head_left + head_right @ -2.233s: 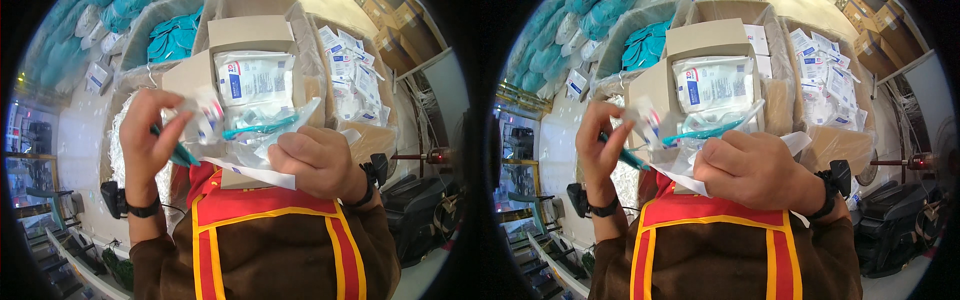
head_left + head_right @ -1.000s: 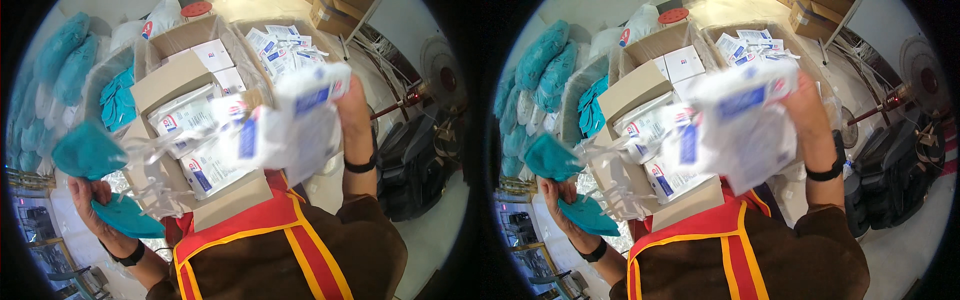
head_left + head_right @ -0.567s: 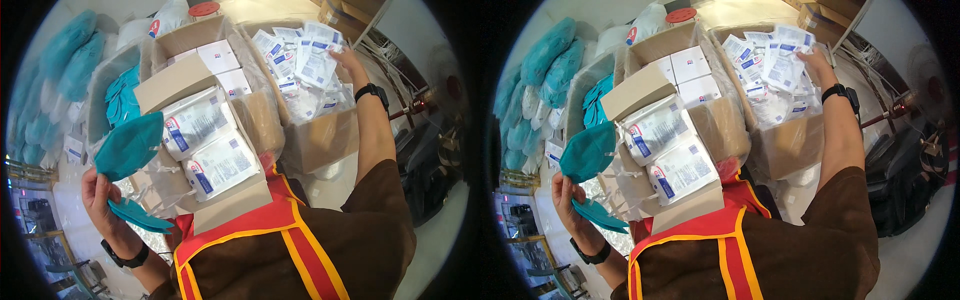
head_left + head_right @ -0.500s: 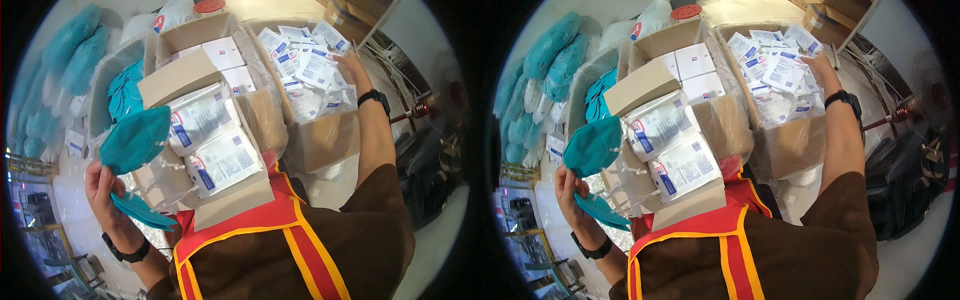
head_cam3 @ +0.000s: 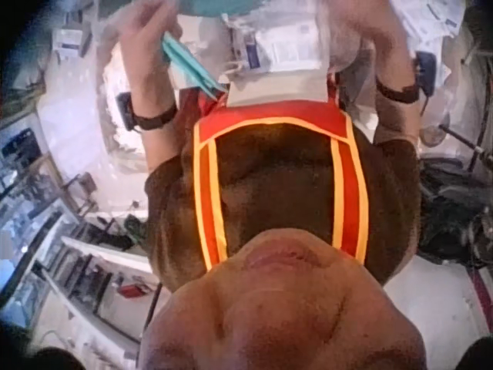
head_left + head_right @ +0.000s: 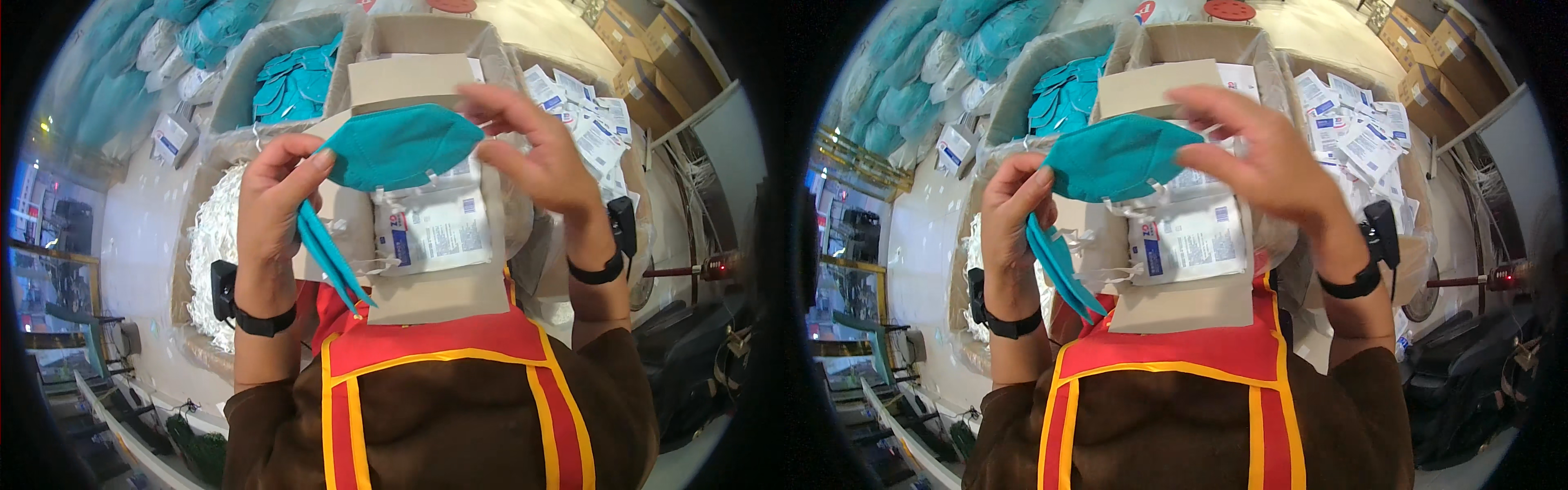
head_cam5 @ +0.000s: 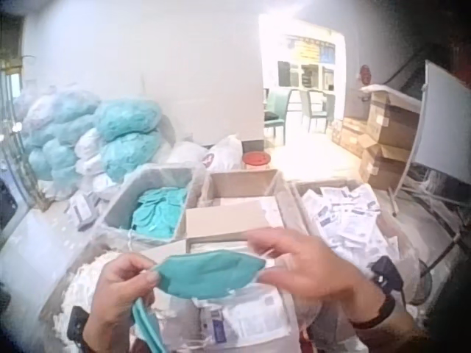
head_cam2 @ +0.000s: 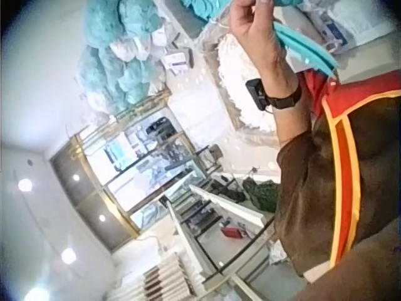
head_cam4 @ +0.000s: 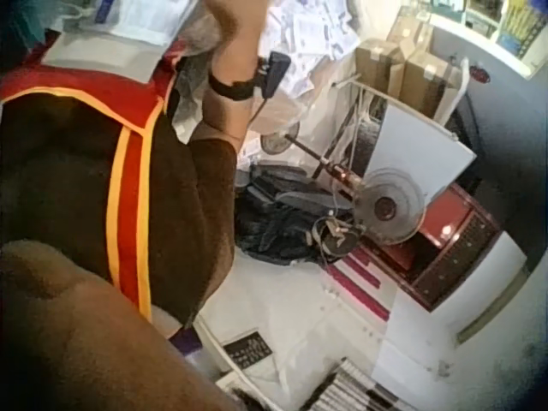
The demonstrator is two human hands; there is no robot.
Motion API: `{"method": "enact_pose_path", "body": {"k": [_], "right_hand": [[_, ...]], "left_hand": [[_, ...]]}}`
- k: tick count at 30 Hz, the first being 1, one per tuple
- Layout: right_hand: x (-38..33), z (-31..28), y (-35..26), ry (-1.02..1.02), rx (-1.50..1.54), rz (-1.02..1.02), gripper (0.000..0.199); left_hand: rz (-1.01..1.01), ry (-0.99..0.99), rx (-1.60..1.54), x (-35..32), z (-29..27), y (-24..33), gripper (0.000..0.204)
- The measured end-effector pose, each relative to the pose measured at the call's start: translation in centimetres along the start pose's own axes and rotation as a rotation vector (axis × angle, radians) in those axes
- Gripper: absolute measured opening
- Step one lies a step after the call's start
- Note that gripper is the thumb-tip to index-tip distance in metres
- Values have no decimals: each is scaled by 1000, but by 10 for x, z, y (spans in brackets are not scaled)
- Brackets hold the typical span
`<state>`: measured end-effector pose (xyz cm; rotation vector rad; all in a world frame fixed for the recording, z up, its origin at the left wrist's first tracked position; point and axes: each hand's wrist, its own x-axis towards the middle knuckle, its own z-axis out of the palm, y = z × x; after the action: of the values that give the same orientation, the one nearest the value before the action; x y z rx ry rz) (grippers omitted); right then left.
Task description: The person is sorting and packing green medical masks into small cardboard boxes within a warehouse setting.
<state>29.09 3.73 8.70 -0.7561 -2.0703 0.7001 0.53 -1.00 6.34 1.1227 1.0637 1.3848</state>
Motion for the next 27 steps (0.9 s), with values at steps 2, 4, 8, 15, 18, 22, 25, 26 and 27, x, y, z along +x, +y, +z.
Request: {"method": "enact_pose_path", "body": {"k": [2,4,8,15,18,22,25,26,27], "right_hand": [[6,25,-21,-110,-76,39,29],[4,48,-30,-114,-292,-253,22],[-8,80,-50,-289,-172,-233,20],[13,77,28,-177,-475,-253,31],[25,74,77,-99,-617,-136,35],[37,82,117,-191,-719,1,27],[35,85,119,-132,-565,0,20],[33,84,117,-131,-562,-2,20],[32,82,102,-140,-518,5,17]], "left_hand": [[-22,-7,-192,-1,-2,-1,13],[-11,47,-201,-6,-4,-4,17],[22,244,-70,-10,-8,-21,43],[-36,290,-647,-17,-39,-15,41],[67,112,-581,-21,-58,-8,39],[124,122,-186,-25,-65,6,34],[131,165,52,-25,-54,-7,23],[94,171,147,-24,-49,-10,19],[76,179,178,-23,-38,-12,14]]}}
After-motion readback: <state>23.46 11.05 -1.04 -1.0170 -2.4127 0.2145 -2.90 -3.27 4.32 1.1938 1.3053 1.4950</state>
